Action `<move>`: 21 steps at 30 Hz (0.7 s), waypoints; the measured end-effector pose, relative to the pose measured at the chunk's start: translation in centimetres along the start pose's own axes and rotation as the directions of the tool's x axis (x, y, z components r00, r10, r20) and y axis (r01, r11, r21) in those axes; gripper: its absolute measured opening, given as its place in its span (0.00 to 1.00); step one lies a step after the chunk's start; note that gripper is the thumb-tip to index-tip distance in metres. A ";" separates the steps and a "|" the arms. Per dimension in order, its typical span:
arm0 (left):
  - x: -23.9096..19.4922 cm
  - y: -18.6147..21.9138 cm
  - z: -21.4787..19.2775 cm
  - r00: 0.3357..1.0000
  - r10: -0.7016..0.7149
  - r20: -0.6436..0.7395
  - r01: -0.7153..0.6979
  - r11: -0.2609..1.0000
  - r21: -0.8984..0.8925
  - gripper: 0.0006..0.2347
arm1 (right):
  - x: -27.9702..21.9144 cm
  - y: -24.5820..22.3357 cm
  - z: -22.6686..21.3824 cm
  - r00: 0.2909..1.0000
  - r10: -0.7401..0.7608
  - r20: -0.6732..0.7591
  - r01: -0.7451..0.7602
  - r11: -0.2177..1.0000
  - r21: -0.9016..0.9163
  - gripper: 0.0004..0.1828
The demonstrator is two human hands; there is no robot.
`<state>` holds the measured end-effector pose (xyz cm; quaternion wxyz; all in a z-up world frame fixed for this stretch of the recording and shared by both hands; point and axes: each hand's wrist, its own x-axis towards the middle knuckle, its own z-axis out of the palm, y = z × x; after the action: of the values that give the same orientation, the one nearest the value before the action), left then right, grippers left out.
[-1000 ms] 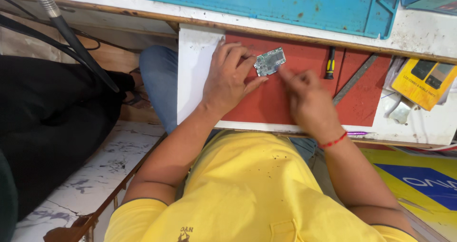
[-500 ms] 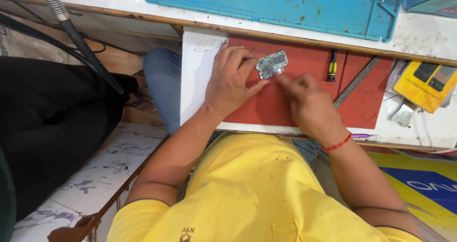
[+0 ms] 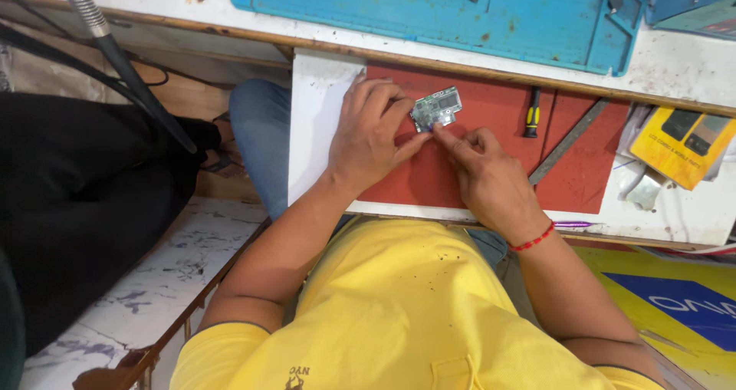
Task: The person cleans a small circuit board by repeatedly rubbing its surface with a toothbrush and then using a handheld air blower to remove debris. The board is held in place on a red mat while the person works on it.
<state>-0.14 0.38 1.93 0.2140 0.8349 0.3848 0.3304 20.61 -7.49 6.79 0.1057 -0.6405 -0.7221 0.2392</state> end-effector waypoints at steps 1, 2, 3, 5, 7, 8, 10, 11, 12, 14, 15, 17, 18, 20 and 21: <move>0.1 0.1 0.1 1.000 0.000 -0.001 0.000 1.000 0.000 0.21 | -0.1 0.1 0.0 0.998 0.048 -0.048 -0.048 0.999 -0.005 0.30; 0.1 0.2 0.1 1.000 -0.003 -0.002 0.003 1.000 -0.007 0.21 | -0.2 0.1 0.0 0.992 0.090 -0.092 -0.091 0.996 -0.008 0.28; 0.0 0.3 0.2 1.000 -0.007 -0.003 0.007 1.000 -0.014 0.21 | -0.4 0.1 0.0 0.982 0.132 -0.135 -0.135 0.991 -0.009 0.26; 0.2 0.0 -0.2 1.000 -0.020 0.002 0.020 1.000 -0.009 0.22 | 0.1 0.2 0.1 0.999 0.023 -0.041 -0.023 1.000 0.015 0.32; 0.1 0.1 -0.3 0.999 -0.039 0.034 0.040 0.999 -0.018 0.21 | 0.1 0.4 0.3 0.999 -0.030 -0.043 0.032 0.999 0.033 0.35; 0.2 0.2 -0.1 0.999 -0.029 0.021 0.029 1.000 -0.010 0.22 | 0.0 0.6 0.3 0.995 -0.035 -0.095 0.038 0.999 0.029 0.33; 0.2 0.4 0.1 1.000 -0.018 -0.010 0.018 1.000 0.009 0.22 | 0.0 1.1 0.2 0.989 0.008 -0.150 -0.007 1.000 0.011 0.31; 0.1 0.5 0.2 1.000 -0.022 -0.003 0.022 1.000 -0.008 0.22 | -0.1 1.2 0.2 0.986 0.056 -0.155 -0.057 0.998 -0.001 0.30; 0.2 0.4 0.0 1.000 -0.025 0.000 0.025 1.000 -0.013 0.22 | 0.3 1.2 0.3 0.982 0.095 -0.165 -0.098 0.995 -0.008 0.29; 0.2 0.2 -0.3 1.000 -0.027 0.007 0.027 1.000 -0.008 0.22 | 0.7 0.9 0.7 0.994 0.028 -0.103 -0.032 0.999 -0.042 0.31; 0.2 0.2 -0.4 1.000 -0.026 0.010 0.026 1.000 0.002 0.22 | 0.8 0.7 0.9 0.997 -0.002 -0.071 -0.002 0.998 -0.057 0.32; 0.3 0.3 0.0 1.000 -0.016 0.005 0.016 1.000 0.010 0.22 | 0.5 0.7 1.1 0.996 0.006 -0.088 -0.007 1.000 -0.017 0.30; 0.3 0.3 0.2 1.000 -0.012 -0.006 0.012 1.000 0.019 0.21 | 0.5 0.7 1.2 0.996 0.005 -0.094 -0.005 1.000 0.002 0.29; 0.2 0.3 0.2 1.000 -0.016 -0.008 0.016 1.000 0.015 0.21 | 0.4 0.6 1.4 0.994 0.022 -0.110 -0.024 1.000 -0.014 0.29; 0.1 0.2 0.2 1.000 -0.024 0.001 0.024 1.000 0.001 0.21 | 0.4 0.4 1.5 0.993 0.028 -0.118 -0.030 0.999 -0.020 0.28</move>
<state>0.18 0.33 1.94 0.2175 0.8306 0.3947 0.3270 20.20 -7.38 5.26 0.1377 -0.6649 -0.7077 0.1950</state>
